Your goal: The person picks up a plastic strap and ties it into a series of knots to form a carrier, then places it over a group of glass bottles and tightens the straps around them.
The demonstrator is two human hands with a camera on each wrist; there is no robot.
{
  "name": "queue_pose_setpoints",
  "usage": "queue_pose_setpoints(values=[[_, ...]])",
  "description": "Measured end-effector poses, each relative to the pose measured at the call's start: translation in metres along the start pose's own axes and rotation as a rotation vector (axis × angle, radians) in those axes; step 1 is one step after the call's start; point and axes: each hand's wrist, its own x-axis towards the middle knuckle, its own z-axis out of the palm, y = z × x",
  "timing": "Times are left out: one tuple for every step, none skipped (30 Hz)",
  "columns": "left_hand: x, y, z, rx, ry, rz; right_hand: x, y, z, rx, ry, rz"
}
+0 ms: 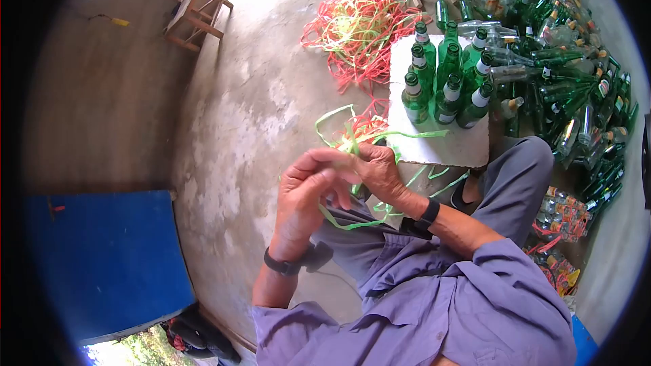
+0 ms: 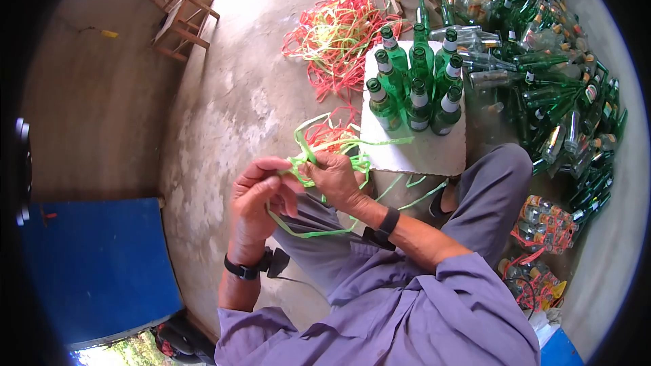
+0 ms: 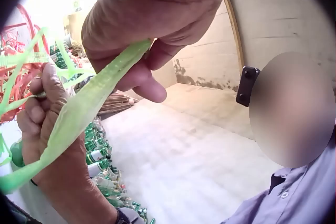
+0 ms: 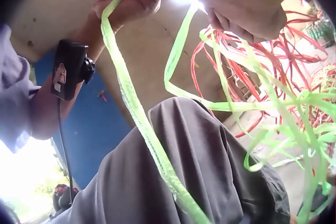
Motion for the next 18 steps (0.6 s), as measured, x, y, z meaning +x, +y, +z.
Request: queue_pose_setpoints(values=[[0.002, 0.001, -0.006, 0.000, 0.003, 0.000, 0.000, -0.002, -0.002, -0.002, -0.007, 0.005], [0.006, 0.001, -0.018, -0.009, 0.063, 0.075, 0.000, -0.001, -0.009, -0.052, -0.047, 0.004], [0.012, -0.001, -0.030, -0.020, 0.122, 0.151, 0.000, -0.002, -0.013, -0.054, -0.049, 0.002], [0.018, -0.004, -0.041, -0.021, 0.183, 0.203, -0.001, -0.006, -0.016, -0.052, -0.041, -0.022], [0.022, -0.006, -0.048, -0.023, 0.182, 0.204, -0.002, -0.011, -0.018, -0.050, -0.032, -0.046], [0.025, -0.008, -0.054, 0.043, 0.217, 0.198, -0.003, -0.017, -0.021, -0.073, -0.050, -0.040], [0.028, -0.012, -0.059, 0.108, 0.252, 0.192, -0.003, -0.020, -0.024, -0.076, -0.050, -0.042], [0.028, -0.022, -0.060, 0.136, 0.235, 0.183, -0.003, -0.022, -0.027, -0.154, -0.049, -0.046], [0.025, -0.026, -0.061, 0.215, 0.175, 0.137, -0.003, -0.023, -0.028, -0.230, -0.049, -0.050], [0.024, -0.032, -0.059, 0.285, 0.137, 0.152, -0.004, -0.021, -0.029, -0.230, -0.050, -0.048], [0.023, -0.040, -0.055, 0.354, 0.099, 0.167, -0.004, -0.020, -0.030, -0.212, -0.048, -0.057], [0.022, -0.040, -0.044, 0.423, 0.088, 0.179, -0.005, -0.020, -0.029, -0.194, -0.046, -0.065], [0.023, -0.046, -0.039, 0.422, 0.091, 0.176, -0.007, -0.021, -0.029, -0.194, -0.049, -0.061], [0.024, -0.054, -0.036, 0.452, 0.107, 0.204, -0.010, -0.024, -0.029, -0.196, -0.066, -0.057], [0.026, -0.059, -0.037, 0.482, 0.124, 0.232, -0.012, -0.026, -0.029, -0.200, -0.084, -0.053], [0.028, -0.062, -0.039, 0.600, 0.102, 0.248, -0.013, -0.023, -0.031, -0.200, -0.090, -0.051], [0.028, -0.063, -0.041, 0.599, 0.107, 0.248, -0.013, -0.019, -0.033, -0.216, -0.127, -0.043], [0.029, -0.062, -0.038, 0.608, 0.053, 0.174, -0.013, -0.019, -0.034, -0.231, -0.162, -0.036]])
